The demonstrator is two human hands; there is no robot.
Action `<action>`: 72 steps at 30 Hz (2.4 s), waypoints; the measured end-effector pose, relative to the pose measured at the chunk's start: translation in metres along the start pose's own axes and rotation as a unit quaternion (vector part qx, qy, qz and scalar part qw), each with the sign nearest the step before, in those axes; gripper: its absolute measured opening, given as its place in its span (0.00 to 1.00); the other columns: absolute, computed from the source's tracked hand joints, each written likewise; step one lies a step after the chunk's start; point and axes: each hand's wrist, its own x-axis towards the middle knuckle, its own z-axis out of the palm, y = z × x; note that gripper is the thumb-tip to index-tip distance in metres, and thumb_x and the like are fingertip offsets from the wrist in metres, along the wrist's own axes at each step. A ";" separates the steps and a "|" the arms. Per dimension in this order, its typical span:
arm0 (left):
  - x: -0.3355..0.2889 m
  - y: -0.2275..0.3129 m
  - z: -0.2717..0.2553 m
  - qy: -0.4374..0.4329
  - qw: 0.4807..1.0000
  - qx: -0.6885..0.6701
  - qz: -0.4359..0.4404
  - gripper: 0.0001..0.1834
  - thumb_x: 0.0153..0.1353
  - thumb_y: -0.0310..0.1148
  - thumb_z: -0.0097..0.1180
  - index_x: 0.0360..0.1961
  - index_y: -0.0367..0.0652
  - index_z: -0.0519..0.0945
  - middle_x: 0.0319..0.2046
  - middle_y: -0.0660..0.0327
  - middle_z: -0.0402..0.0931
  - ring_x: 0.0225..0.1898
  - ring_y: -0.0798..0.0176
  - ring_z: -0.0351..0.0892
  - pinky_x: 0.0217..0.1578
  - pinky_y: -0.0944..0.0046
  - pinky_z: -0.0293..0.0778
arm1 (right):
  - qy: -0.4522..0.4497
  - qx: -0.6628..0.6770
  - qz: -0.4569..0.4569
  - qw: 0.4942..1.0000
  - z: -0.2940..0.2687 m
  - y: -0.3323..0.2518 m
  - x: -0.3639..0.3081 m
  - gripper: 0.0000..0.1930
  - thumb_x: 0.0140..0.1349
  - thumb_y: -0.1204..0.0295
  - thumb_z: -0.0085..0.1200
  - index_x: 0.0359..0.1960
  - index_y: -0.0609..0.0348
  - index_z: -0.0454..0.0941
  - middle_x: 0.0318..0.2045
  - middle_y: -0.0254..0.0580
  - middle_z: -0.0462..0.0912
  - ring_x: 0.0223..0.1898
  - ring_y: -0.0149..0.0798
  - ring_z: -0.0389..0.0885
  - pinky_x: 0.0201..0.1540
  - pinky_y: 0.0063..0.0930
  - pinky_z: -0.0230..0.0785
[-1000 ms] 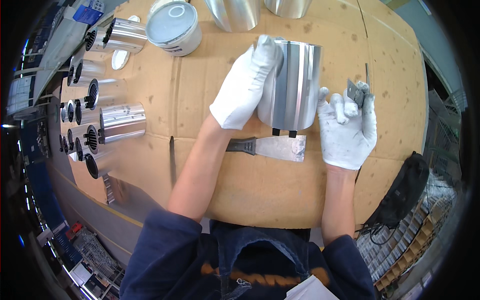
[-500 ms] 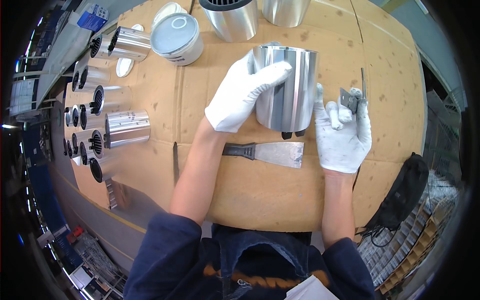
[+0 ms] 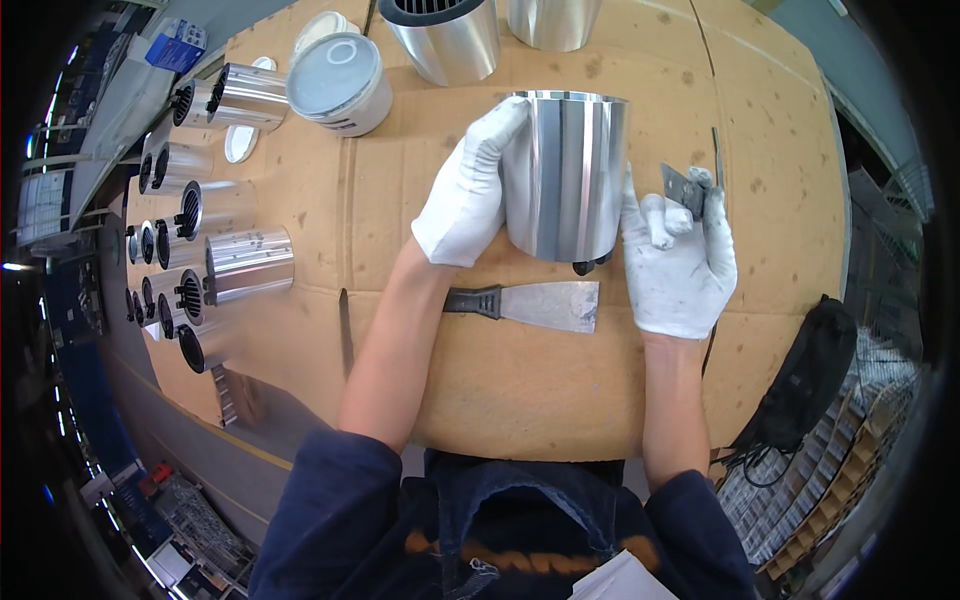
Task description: The person applies putty to the exterior of a metal cylinder using a putty knife.
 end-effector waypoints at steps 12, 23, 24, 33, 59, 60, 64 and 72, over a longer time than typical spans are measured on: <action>-0.002 -0.005 -0.003 0.082 0.993 0.086 0.008 0.39 0.59 0.68 0.33 0.52 0.43 0.70 0.46 0.59 0.74 0.48 0.64 0.73 0.49 0.61 0.70 | 0.023 -0.086 -0.020 0.996 -0.001 -0.001 0.000 0.14 0.67 0.67 0.41 0.48 0.61 0.71 0.22 0.38 0.75 0.25 0.34 0.69 0.64 0.46 0.52; 0.001 -0.006 -0.004 0.074 0.992 0.096 0.017 0.41 0.58 0.70 0.33 0.53 0.43 0.69 0.47 0.59 0.73 0.48 0.63 0.72 0.50 0.61 0.70 | -0.025 -0.299 -0.069 0.951 0.008 0.006 0.001 0.12 0.67 0.70 0.42 0.46 0.67 0.67 0.28 0.47 0.80 0.27 0.35 0.78 0.31 0.26 0.70; 0.001 -0.006 -0.004 0.070 0.992 0.100 0.023 0.41 0.58 0.70 0.33 0.52 0.43 0.69 0.47 0.59 0.73 0.49 0.64 0.72 0.50 0.61 0.70 | -0.025 -0.300 -0.069 0.951 0.009 0.006 0.001 0.12 0.67 0.70 0.42 0.46 0.67 0.67 0.28 0.47 0.80 0.27 0.35 0.78 0.31 0.26 0.70; -0.004 -0.002 0.000 0.040 0.999 0.029 0.017 0.34 0.62 0.64 0.36 0.50 0.44 0.71 0.45 0.63 0.72 0.48 0.68 0.68 0.52 0.65 0.64 | -0.031 -0.317 -0.067 0.945 0.010 0.009 0.004 0.12 0.67 0.71 0.42 0.46 0.67 0.68 0.26 0.46 0.79 0.25 0.34 0.77 0.30 0.25 0.69; 0.001 -0.008 -0.007 0.031 0.994 0.088 0.052 0.42 0.58 0.70 0.32 0.50 0.39 0.69 0.45 0.59 0.74 0.46 0.66 0.74 0.47 0.63 0.73 | -0.054 -0.345 -0.104 0.931 0.002 0.005 0.005 0.09 0.66 0.74 0.44 0.44 0.66 0.69 0.26 0.47 0.79 0.26 0.35 0.77 0.29 0.26 0.69; 0.001 -0.008 -0.007 0.031 0.996 0.076 0.045 0.42 0.58 0.70 0.32 0.51 0.39 0.69 0.45 0.58 0.74 0.46 0.66 0.74 0.48 0.62 0.73 | -0.054 -0.346 -0.104 0.931 0.003 0.006 0.006 0.09 0.66 0.74 0.44 0.44 0.66 0.69 0.26 0.47 0.79 0.26 0.35 0.77 0.29 0.26 0.69; 0.000 -0.008 -0.006 0.044 0.992 0.100 0.065 0.41 0.59 0.69 0.32 0.51 0.39 0.69 0.45 0.58 0.74 0.46 0.66 0.74 0.48 0.62 0.73 | -0.051 -0.356 -0.096 0.928 0.008 0.009 0.006 0.09 0.66 0.73 0.44 0.44 0.66 0.69 0.26 0.47 0.79 0.26 0.35 0.78 0.29 0.26 0.70; 0.000 -0.009 -0.003 0.064 0.996 0.058 0.036 0.37 0.61 0.66 0.36 0.50 0.41 0.70 0.45 0.59 0.74 0.47 0.65 0.73 0.49 0.62 0.71 | -0.038 -0.362 -0.110 0.925 0.008 0.012 0.005 0.10 0.66 0.72 0.44 0.45 0.65 0.69 0.26 0.48 0.79 0.26 0.34 0.77 0.29 0.26 0.69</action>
